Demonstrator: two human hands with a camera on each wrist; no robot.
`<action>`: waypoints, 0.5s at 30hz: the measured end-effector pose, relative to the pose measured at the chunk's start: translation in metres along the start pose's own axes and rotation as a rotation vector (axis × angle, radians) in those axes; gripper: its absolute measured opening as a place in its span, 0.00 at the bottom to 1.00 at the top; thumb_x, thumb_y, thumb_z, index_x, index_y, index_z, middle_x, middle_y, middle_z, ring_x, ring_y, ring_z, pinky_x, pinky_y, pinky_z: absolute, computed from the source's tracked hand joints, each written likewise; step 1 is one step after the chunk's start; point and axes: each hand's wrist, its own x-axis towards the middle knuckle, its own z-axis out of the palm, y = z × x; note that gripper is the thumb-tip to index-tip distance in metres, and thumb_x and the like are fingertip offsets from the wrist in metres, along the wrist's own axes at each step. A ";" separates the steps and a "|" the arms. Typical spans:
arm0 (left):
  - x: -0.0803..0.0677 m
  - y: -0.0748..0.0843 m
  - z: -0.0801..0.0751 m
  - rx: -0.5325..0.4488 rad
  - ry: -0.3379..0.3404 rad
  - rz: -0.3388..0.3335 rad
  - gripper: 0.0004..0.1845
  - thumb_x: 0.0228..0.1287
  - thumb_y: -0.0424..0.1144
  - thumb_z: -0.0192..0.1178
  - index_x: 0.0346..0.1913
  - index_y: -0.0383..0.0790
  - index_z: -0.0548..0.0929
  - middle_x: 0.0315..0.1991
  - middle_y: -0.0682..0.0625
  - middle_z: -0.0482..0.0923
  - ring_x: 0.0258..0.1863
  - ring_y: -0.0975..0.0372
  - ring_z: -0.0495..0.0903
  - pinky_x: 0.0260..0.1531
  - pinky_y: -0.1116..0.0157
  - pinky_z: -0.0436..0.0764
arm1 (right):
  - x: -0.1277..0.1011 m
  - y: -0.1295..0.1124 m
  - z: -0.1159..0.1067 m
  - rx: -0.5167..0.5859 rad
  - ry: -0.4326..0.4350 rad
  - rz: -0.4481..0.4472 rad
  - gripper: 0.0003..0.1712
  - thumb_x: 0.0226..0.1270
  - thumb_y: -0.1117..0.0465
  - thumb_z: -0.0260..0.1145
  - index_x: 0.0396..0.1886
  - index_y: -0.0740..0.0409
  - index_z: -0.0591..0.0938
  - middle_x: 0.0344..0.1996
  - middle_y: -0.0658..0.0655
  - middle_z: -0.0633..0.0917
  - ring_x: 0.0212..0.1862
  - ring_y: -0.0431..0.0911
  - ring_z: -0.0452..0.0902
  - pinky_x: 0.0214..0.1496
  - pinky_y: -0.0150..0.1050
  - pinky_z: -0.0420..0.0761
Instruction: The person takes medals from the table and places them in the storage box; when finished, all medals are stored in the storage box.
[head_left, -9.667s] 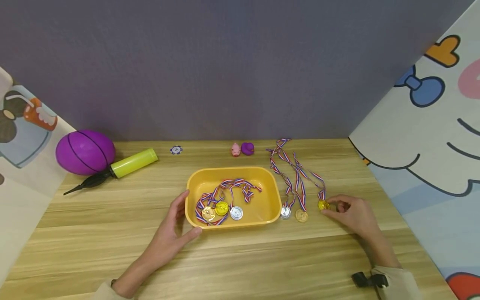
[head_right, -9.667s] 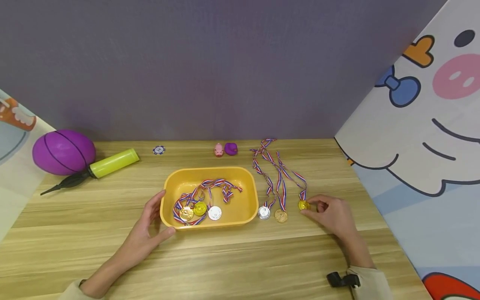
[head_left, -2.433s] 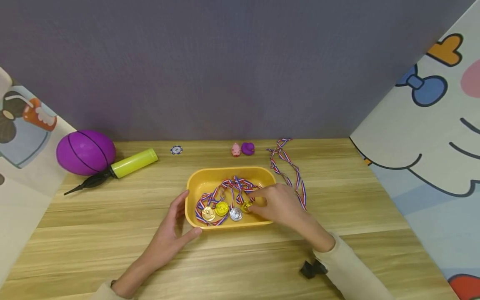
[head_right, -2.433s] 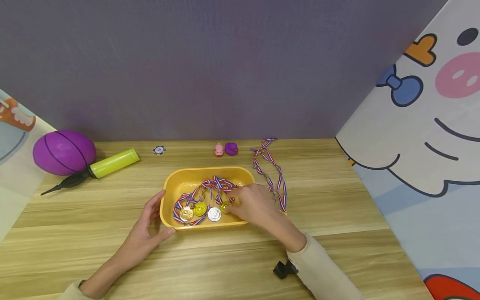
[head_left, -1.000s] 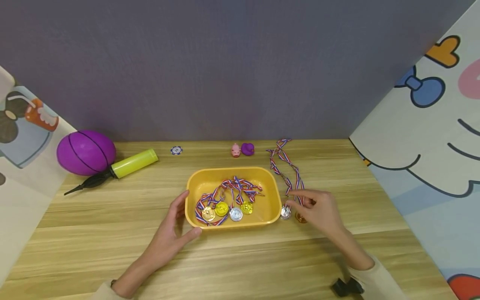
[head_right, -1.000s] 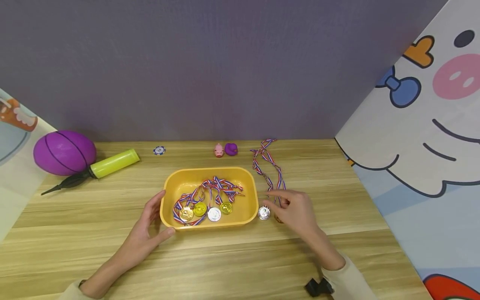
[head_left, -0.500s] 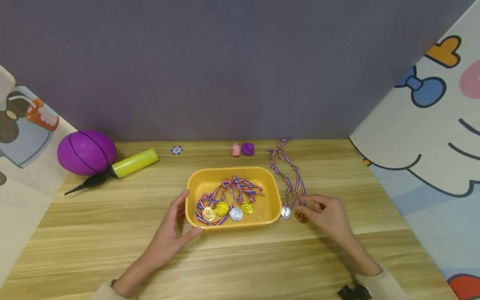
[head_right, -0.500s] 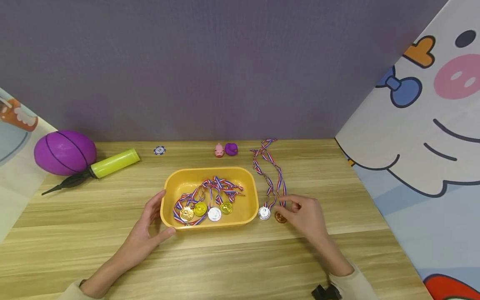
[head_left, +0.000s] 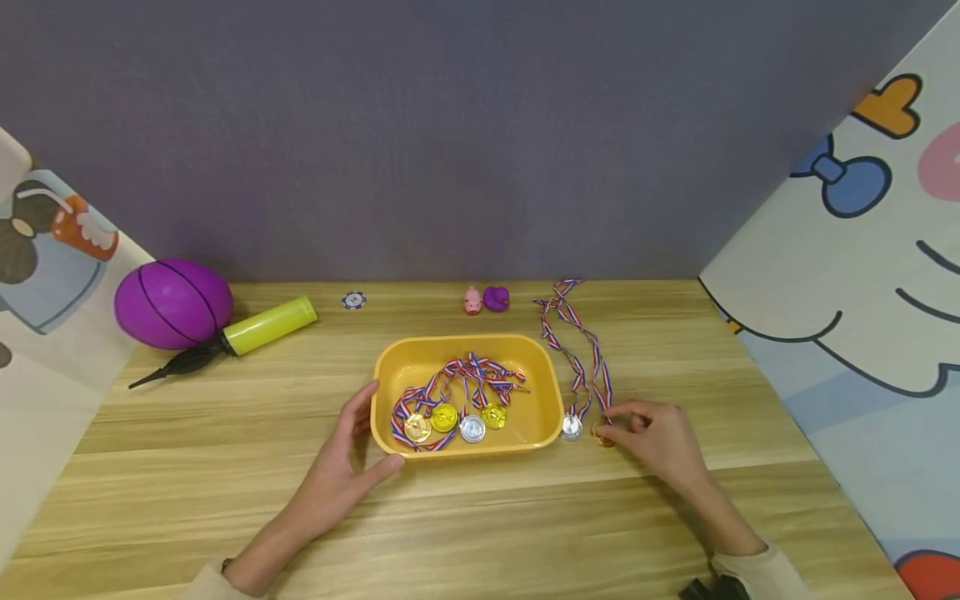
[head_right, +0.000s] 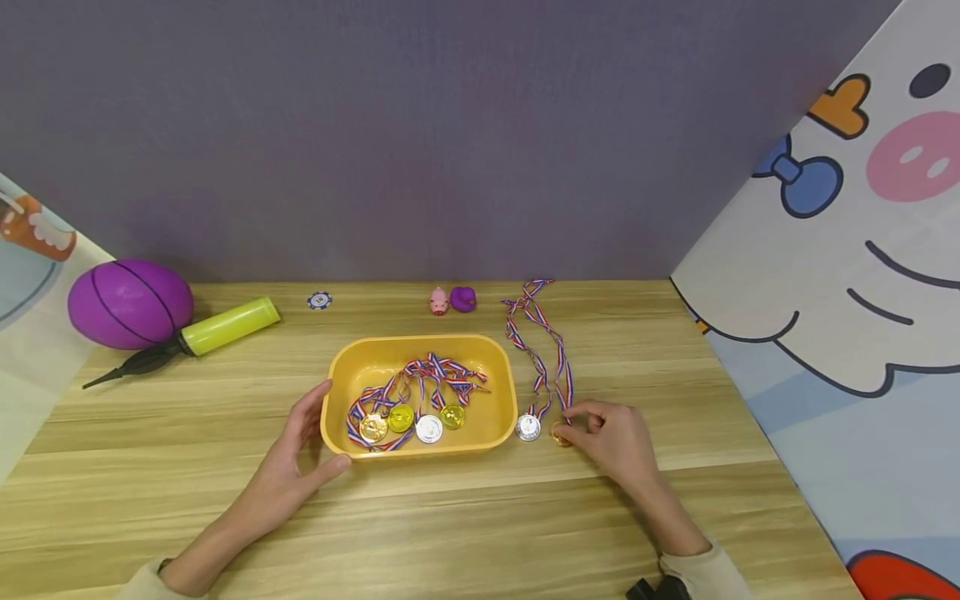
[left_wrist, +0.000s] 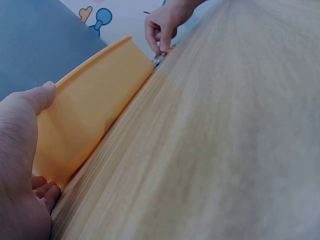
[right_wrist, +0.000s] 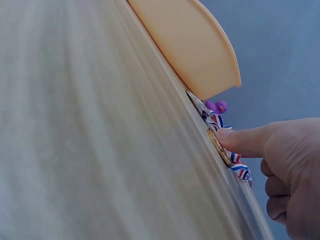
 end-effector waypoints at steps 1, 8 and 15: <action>0.000 0.000 0.000 0.000 0.000 -0.001 0.56 0.71 0.40 0.78 0.91 0.57 0.52 0.83 0.39 0.66 0.78 0.42 0.70 0.75 0.79 0.59 | 0.000 0.002 0.000 -0.007 0.000 0.000 0.13 0.55 0.59 0.91 0.38 0.55 0.96 0.12 0.40 0.68 0.17 0.30 0.55 0.17 0.31 0.62; 0.000 0.001 0.000 0.000 0.003 -0.004 0.56 0.70 0.40 0.78 0.91 0.57 0.52 0.82 0.38 0.67 0.78 0.42 0.70 0.75 0.79 0.59 | 0.002 0.015 -0.005 -0.054 0.048 -0.009 0.13 0.54 0.59 0.91 0.38 0.54 0.96 0.13 0.40 0.65 0.18 0.29 0.52 0.17 0.30 0.59; 0.000 0.002 0.000 -0.003 0.005 -0.001 0.56 0.70 0.40 0.78 0.91 0.58 0.52 0.82 0.39 0.67 0.77 0.42 0.70 0.75 0.80 0.59 | 0.002 0.024 -0.014 -0.144 0.148 -0.098 0.16 0.50 0.61 0.92 0.39 0.55 0.97 0.13 0.39 0.64 0.19 0.26 0.49 0.17 0.29 0.54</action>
